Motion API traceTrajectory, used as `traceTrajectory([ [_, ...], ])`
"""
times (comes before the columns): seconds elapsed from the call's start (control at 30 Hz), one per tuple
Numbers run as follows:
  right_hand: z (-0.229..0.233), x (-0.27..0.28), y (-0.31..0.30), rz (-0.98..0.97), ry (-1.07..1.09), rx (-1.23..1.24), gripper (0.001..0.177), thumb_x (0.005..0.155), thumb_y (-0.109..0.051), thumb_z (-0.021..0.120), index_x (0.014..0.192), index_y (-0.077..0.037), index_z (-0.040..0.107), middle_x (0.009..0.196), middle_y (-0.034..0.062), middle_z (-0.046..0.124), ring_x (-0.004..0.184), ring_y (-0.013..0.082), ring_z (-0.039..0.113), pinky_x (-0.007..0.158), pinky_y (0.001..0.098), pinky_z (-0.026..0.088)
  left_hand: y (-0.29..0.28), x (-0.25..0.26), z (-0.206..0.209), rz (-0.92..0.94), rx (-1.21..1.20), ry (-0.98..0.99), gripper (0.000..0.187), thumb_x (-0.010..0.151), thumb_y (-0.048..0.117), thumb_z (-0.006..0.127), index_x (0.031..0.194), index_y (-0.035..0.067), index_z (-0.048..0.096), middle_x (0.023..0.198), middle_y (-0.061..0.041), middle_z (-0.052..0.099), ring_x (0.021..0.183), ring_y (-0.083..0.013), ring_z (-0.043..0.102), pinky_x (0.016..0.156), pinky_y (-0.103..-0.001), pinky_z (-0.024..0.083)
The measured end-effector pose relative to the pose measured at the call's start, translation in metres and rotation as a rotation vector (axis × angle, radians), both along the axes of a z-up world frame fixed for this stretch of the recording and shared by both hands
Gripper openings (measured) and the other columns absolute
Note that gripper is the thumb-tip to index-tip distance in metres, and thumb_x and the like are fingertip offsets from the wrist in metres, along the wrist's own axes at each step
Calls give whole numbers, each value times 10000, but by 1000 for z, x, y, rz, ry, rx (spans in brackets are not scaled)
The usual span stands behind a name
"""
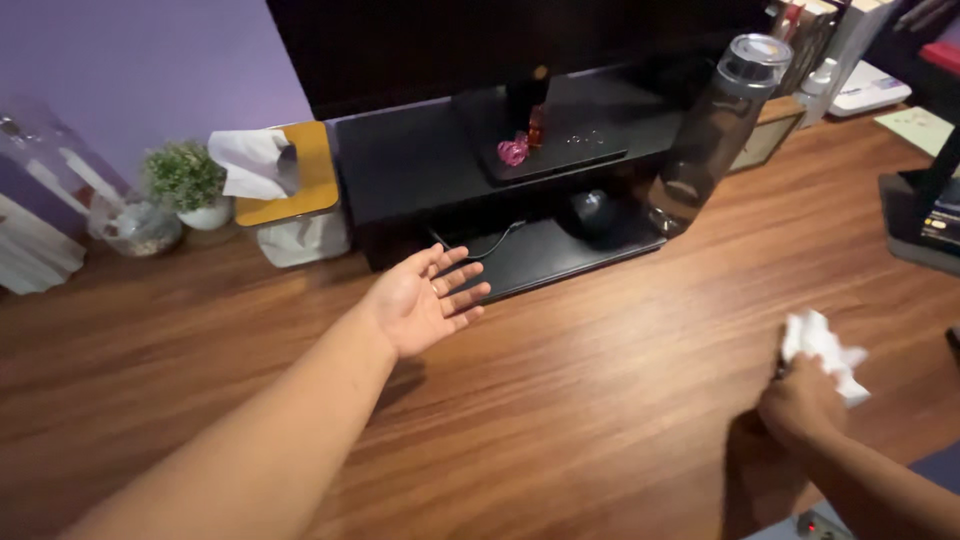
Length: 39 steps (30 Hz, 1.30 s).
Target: The person tidies a desk by rearranging books in a row, placing small items like scissors and a notebook into holders, and then wipes the wooden surface with a cloth after spraying it.
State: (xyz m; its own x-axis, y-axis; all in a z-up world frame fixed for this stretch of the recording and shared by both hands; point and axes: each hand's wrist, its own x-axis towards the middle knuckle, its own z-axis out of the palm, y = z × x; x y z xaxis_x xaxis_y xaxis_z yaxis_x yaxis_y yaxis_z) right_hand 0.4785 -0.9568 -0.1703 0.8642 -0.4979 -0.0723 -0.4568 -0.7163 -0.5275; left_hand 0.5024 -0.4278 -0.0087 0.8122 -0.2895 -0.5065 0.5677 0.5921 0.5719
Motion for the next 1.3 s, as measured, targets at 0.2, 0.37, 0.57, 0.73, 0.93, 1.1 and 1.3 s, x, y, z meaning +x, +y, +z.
traceTrajectory([
  [0.2,43,20,189,428,145,561,692,1039,-563,324,1385,-39,615,1409,201,640,1351,283,553,1171,353,332,-26,18,-3,26,-8,-1,365,1016,430,483,1253,178,602,1274,-68,677,1143,-294,650,990,-500,498],
  [0.37,57,25,205,1425,-416,-101,552,1139,-340,197,1417,-175,644,1530,163,620,1421,392,438,1087,529,191,-44,18,4,92,15,24,391,1017,432,471,1277,168,596,1280,-71,654,1126,-297,635,989,-507,493],
  [0.57,61,95,31,368,58,-38,527,1045,-368,318,1359,-57,603,1277,225,646,1199,352,591,1049,433,425,-51,38,25,132,227,-48,416,1012,381,482,1352,165,582,1274,-36,674,1121,-262,656,977,-457,507],
  [0.73,96,135,-2,185,-73,43,452,989,-217,367,1303,-4,612,1153,207,636,1043,324,605,900,425,451,-55,95,45,195,878,-381,375,951,272,610,1293,127,659,1181,-89,717,1032,-271,693,872,-429,551],
  [0.93,159,127,105,69,-47,1066,382,923,-35,425,1237,58,623,1003,184,624,855,291,622,721,417,482,-72,159,52,173,1623,-708,587,800,387,853,1271,91,665,1197,-136,658,1092,-287,638,934,-408,516],
  [1.1,200,115,186,250,-19,1131,426,884,57,486,1255,79,695,916,118,653,754,193,624,653,308,497,-75,171,36,135,1686,-682,486,742,372,878,1130,114,739,1099,-105,687,1047,-263,653,907,-408,532],
  [1.3,247,107,260,513,43,468,556,966,-14,452,1468,-175,631,966,176,678,837,263,584,714,365,456,-38,157,23,355,1524,-704,372,760,319,864,1014,73,749,959,-71,760,919,-214,725,839,-359,570],
])
